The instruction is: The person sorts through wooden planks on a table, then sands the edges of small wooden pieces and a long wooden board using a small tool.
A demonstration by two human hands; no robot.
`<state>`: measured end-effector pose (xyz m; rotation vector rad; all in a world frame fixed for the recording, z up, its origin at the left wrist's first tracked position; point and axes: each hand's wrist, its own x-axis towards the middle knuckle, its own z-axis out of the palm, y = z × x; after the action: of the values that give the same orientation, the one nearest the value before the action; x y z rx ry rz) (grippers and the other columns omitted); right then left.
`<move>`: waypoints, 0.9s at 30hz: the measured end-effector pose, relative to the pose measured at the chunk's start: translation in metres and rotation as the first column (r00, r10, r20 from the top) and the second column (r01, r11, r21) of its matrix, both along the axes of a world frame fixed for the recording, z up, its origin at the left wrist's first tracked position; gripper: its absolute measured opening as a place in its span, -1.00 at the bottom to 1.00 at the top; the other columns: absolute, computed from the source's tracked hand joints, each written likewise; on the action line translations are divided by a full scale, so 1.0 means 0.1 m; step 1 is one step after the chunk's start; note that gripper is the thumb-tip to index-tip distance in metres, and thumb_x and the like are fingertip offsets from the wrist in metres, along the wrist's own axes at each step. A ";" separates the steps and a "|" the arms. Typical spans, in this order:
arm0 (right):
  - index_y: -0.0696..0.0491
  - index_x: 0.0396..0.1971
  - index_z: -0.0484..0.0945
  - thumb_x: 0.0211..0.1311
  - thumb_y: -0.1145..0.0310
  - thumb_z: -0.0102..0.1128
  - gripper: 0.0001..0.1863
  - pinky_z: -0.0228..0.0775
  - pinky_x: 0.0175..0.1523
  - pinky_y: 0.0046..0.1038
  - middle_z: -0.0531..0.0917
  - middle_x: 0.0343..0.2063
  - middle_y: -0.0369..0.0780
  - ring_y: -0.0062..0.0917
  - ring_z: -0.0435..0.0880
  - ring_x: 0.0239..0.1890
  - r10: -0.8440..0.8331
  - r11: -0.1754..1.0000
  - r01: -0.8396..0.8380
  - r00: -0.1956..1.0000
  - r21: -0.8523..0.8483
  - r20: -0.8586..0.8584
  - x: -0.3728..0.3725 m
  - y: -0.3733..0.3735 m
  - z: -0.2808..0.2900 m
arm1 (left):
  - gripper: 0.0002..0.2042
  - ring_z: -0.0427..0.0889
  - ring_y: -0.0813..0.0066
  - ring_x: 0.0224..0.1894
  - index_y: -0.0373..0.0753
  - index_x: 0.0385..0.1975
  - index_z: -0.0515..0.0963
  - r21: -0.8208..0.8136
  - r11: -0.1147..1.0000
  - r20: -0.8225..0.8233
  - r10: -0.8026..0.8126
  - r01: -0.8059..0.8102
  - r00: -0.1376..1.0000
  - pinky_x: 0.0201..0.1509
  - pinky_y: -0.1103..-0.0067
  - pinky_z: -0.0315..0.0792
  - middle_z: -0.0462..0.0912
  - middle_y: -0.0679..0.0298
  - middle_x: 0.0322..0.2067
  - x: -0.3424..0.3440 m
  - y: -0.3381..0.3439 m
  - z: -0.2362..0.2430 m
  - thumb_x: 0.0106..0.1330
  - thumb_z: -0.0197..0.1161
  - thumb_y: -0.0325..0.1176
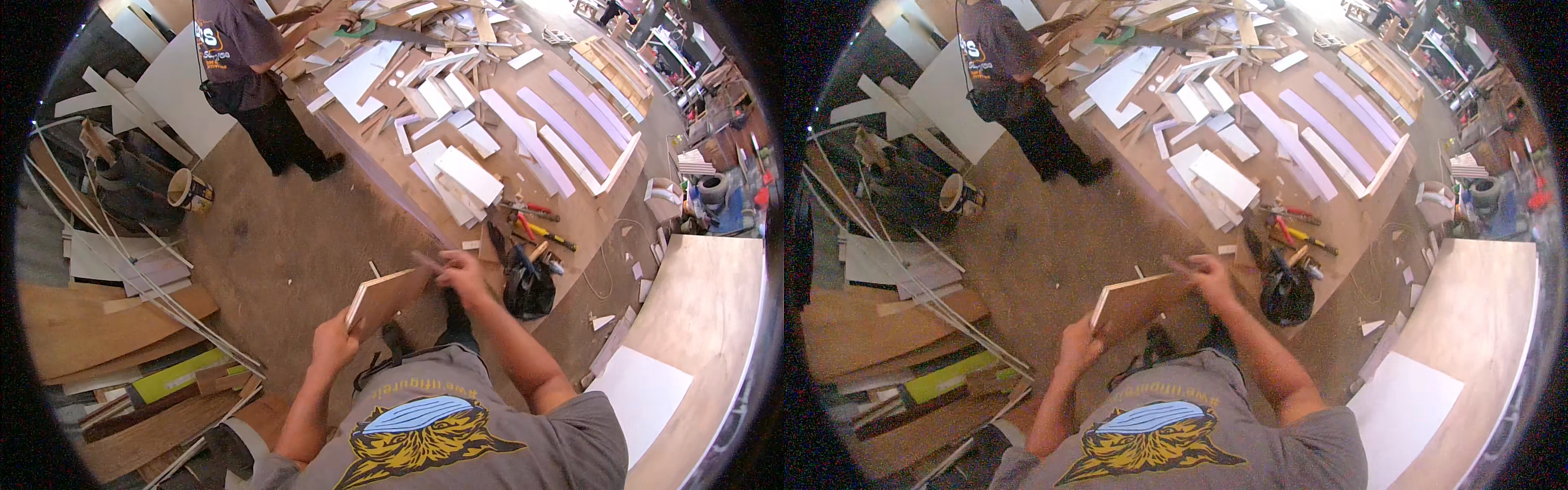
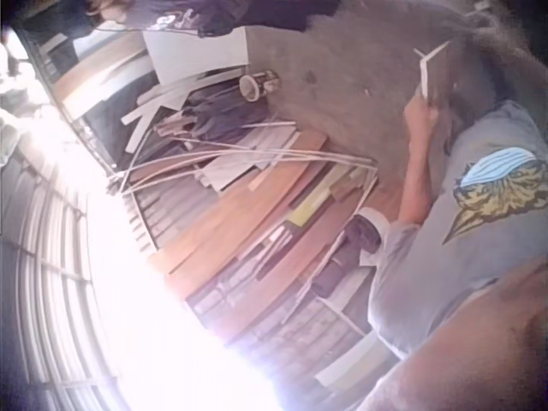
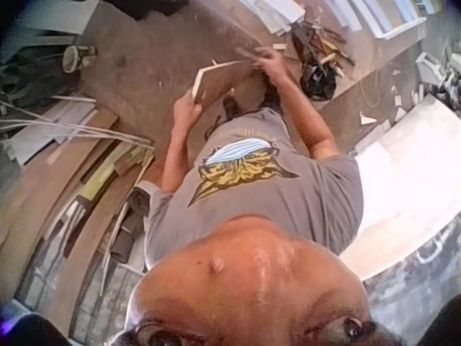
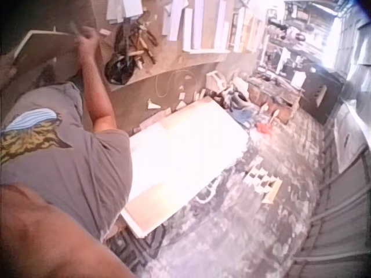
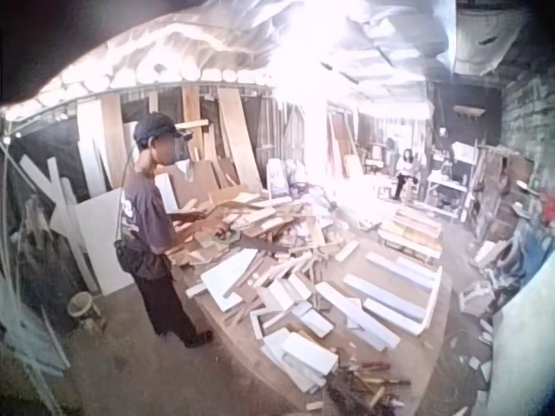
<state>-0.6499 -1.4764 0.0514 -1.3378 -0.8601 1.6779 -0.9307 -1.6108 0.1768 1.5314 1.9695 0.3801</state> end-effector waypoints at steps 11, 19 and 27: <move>0.04 0.21 0.51 0.38 0.40 0.07 -0.58 0.51 -0.15 -0.40 0.67 -0.27 -0.16 -0.48 0.65 -0.31 -0.026 0.911 -0.164 0.892 0.377 0.451 -1.23 -0.83 -0.58 | -0.63 0.66 -0.18 -0.15 -0.13 0.10 0.58 -0.012 0.988 -0.008 -0.155 0.155 0.988 -0.11 0.12 0.52 0.69 -0.11 -0.24 -0.27 -0.19 -0.05 0.31 0.27 -0.23; 0.02 0.29 0.49 0.58 0.18 0.01 -0.58 0.44 -0.22 -0.46 0.68 -0.29 -0.28 -0.61 0.54 -0.37 -0.156 0.948 0.016 0.894 0.318 0.421 -1.18 -0.89 -1.02 | -0.65 0.67 -0.17 -0.21 -0.10 0.10 0.58 0.040 0.978 -0.041 -0.204 0.206 0.978 -0.15 0.11 0.53 0.70 -0.07 -0.28 -0.14 -0.22 0.08 0.33 0.25 -0.24; 0.03 0.31 0.51 0.53 0.39 0.04 -0.59 0.30 -0.28 -0.64 0.68 0.11 -0.38 -0.79 0.42 -0.36 -0.017 0.978 -0.021 0.983 0.209 0.180 -1.14 -0.82 -0.87 | -0.63 0.67 -0.18 -0.23 -0.14 0.09 0.59 0.058 0.974 -0.012 -0.218 0.218 0.976 -0.16 0.10 0.54 0.70 -0.11 -0.31 -0.23 -0.24 -0.02 0.26 0.28 -0.29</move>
<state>-0.7640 -1.5580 -0.0354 -1.3564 -1.1120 1.4364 -0.9533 -1.6348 0.1743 1.7668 1.7850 0.3434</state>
